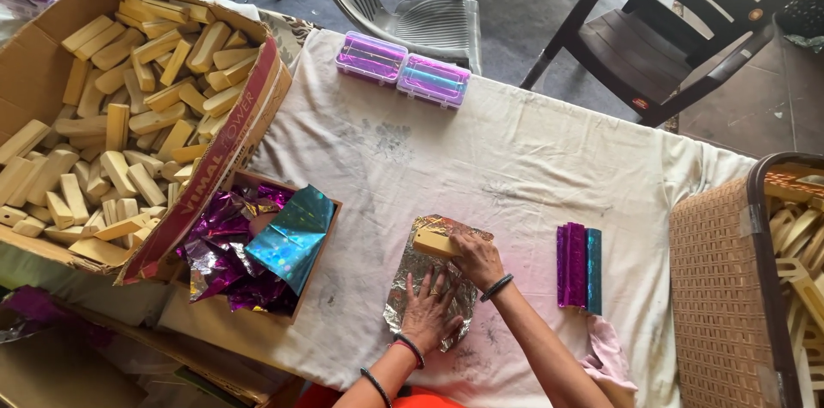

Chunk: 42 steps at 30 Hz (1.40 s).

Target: Wrapping wooden blocks with decorative foil and cleaning plastic containers.

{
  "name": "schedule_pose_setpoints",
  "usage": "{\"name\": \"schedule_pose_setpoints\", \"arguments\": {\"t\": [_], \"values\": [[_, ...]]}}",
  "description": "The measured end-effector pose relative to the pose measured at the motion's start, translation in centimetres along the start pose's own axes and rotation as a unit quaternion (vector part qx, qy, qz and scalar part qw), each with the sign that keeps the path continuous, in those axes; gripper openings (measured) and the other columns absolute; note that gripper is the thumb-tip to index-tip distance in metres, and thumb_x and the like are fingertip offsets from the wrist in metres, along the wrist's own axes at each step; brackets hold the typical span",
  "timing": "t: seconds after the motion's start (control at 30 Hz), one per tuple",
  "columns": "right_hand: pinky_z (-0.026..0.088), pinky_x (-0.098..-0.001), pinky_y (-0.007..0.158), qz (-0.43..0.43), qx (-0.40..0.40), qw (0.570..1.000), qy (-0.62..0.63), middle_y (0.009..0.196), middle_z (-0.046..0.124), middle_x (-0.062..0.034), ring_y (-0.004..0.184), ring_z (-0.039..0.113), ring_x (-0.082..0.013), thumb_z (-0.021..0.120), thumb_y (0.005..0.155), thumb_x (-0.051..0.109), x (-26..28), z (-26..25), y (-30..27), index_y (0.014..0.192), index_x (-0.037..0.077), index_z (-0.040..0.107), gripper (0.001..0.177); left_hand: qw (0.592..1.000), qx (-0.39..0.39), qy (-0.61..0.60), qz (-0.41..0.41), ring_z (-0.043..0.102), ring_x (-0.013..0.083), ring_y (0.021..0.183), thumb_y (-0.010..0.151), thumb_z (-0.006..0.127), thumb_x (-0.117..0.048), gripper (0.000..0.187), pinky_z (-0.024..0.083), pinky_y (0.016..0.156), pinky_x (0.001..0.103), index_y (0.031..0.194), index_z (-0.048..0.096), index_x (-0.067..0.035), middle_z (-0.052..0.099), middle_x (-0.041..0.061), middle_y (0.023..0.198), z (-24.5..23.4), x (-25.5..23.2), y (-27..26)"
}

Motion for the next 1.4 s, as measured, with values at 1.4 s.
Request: {"name": "schedule_pose_setpoints", "arguments": {"t": [1.4], "values": [[0.052,-0.0377,0.087,0.037,-0.095,0.989,0.105,0.105,0.071,-0.0009,0.098,0.064,-0.0193,0.073,0.091,0.027,-1.8,-2.4,-2.2,0.098,0.014,0.076,0.015,0.999,-0.041,0.019,0.009,0.002,0.0382,0.154,0.091,0.053,-0.064,0.084,-0.003,0.116,0.072,0.160,0.027,-0.024,0.011,0.013,0.168,0.6,0.1,-0.2]]}}
Point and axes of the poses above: each hand's wrist, its own y-axis towards the middle knuckle, its own z-axis out of the palm, x = y × z, the point moved 4 cm from there along y, towards the middle knuckle
